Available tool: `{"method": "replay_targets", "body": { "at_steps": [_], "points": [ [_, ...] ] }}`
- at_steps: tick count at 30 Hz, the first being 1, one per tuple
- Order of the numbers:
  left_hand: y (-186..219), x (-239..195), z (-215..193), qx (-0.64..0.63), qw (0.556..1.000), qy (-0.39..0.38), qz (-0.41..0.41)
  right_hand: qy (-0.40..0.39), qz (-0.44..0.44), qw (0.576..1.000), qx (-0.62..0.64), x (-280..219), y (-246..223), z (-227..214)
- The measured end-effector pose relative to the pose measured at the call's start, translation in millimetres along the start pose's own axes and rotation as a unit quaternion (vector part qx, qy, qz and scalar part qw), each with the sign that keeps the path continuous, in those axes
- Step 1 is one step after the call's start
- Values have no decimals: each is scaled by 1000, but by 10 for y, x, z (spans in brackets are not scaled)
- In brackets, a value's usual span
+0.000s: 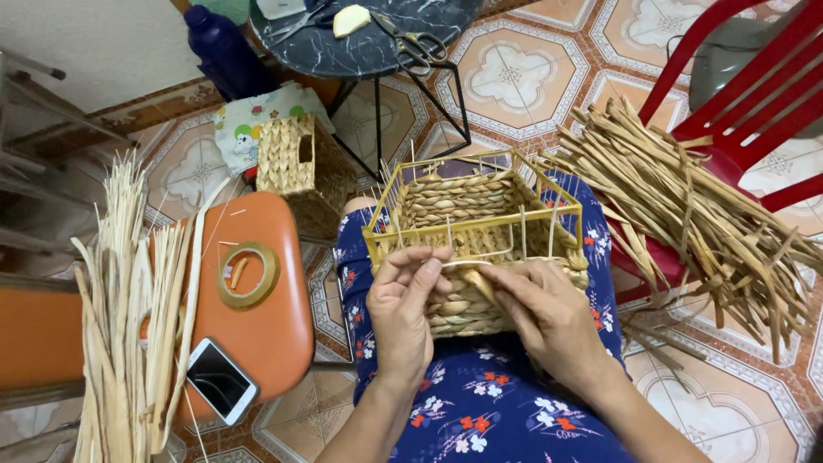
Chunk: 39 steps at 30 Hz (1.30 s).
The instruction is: Weaving a decorative basket using dried plant fibers over a wire frame structure.
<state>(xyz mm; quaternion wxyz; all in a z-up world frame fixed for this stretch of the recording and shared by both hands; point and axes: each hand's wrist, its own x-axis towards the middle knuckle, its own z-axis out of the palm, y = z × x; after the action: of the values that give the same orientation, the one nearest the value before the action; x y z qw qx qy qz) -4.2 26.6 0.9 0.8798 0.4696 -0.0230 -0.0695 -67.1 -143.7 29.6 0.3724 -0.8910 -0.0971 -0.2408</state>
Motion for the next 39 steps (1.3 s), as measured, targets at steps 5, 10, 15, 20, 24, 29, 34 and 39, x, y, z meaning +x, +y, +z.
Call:
{"method": "replay_targets", "body": {
  "at_steps": [5,10,15,20,24,29,34,39],
  "points": [
    [-74,-123,-37,42,996,-33,74,10,43,999,17,-65,56,39],
    [139,-355,240,317,882,-215,275,23,11,999,39,-91,144,54],
    [36,-145,-144,412,873,-48,258,53,69,987,133,-196,272,58],
    [300,10,-271,512,798,59,312,106,104,983,111,-220,378,-2],
    [-48,186,-544,447,862,60,230,156,51,986,-41,-225,428,-28],
    [-115,152,-628,411,863,28,293,174,59,983,-22,-170,463,-30],
    [-217,126,-699,393,860,14,326,181,63,981,-14,-157,538,9],
    [-228,115,-720,404,852,50,329,184,58,981,10,-139,535,10]
  ]
}}
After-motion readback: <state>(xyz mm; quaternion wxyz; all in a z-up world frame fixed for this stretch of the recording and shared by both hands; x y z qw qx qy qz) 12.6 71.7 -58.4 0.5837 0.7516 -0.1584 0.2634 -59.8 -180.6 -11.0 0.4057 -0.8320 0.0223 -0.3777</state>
